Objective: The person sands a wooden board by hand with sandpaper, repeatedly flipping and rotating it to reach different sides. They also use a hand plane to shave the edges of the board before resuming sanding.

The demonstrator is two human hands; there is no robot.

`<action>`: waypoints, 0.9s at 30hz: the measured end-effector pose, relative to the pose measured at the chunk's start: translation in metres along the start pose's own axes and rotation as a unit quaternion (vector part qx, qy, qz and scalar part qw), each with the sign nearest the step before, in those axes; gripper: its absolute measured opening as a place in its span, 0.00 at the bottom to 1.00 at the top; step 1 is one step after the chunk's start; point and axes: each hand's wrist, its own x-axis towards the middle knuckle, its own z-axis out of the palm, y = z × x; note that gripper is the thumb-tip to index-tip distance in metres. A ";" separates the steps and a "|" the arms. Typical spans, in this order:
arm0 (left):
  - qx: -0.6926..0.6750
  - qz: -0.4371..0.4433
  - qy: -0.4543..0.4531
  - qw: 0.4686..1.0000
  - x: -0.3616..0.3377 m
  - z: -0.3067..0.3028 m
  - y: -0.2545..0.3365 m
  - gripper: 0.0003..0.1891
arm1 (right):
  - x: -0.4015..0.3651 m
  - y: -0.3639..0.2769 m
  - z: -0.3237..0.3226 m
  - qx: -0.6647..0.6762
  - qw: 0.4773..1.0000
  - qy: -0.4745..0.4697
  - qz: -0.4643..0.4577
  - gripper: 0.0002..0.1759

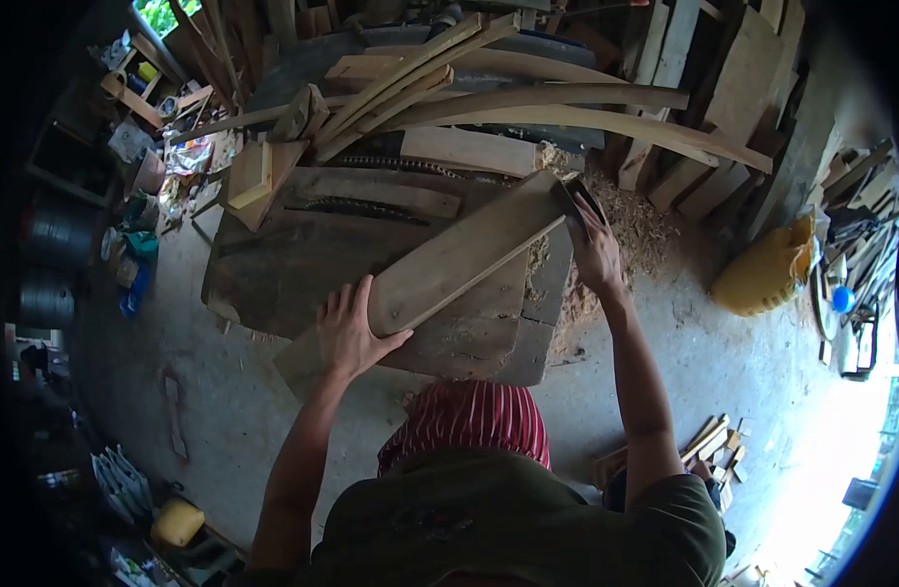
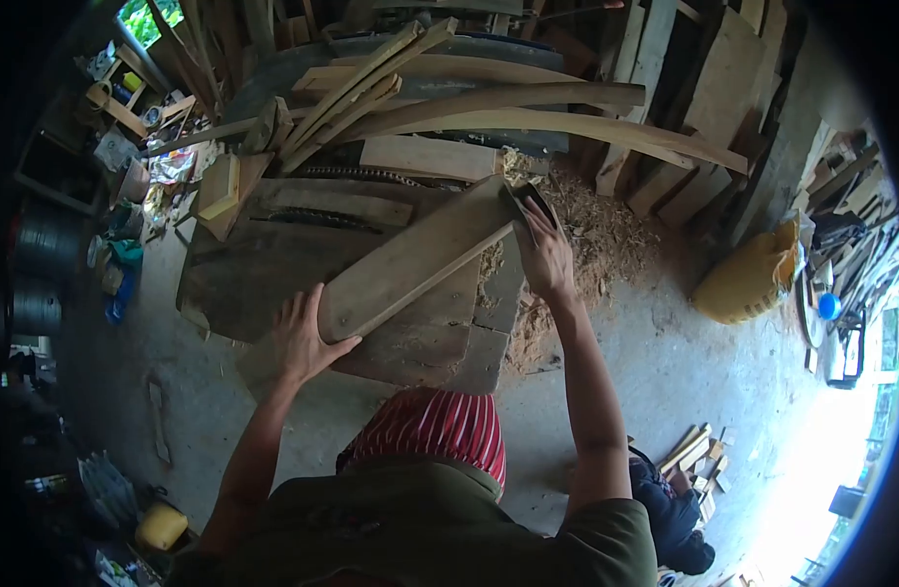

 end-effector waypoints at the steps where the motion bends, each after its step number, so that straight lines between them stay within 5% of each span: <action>1: -0.002 0.009 0.004 1.000 0.001 0.000 -0.002 0.53 | 0.016 0.005 0.009 -0.026 0.999 -0.001 -0.030 0.20; 5: -0.008 0.015 0.015 1.000 0.000 0.001 -0.004 0.53 | 0.058 0.012 0.028 -0.006 0.999 -0.032 0.002 0.20; 12: -0.004 -0.011 -0.009 1.000 -0.002 -0.003 -0.002 0.53 | -0.013 0.021 -0.006 -0.025 0.998 -0.014 -0.060 0.21; 16: -0.016 0.008 0.004 1.000 0.002 -0.001 -0.005 0.54 | 0.040 0.013 0.016 -0.030 0.998 -0.011 -0.063 0.21; 18: -0.012 0.012 0.011 1.000 -0.003 0.000 -0.002 0.54 | 0.060 0.013 0.029 0.011 0.999 -0.053 0.007 0.21; 19: 0.001 0.005 0.009 1.000 -0.004 0.000 -0.001 0.54 | 0.057 0.018 0.027 -0.008 0.997 -0.043 -0.058 0.21; 27: -0.018 -0.002 -0.007 1.000 0.001 -0.003 -0.004 0.53 | 0.005 0.018 0.004 -0.021 0.998 -0.003 -0.056 0.21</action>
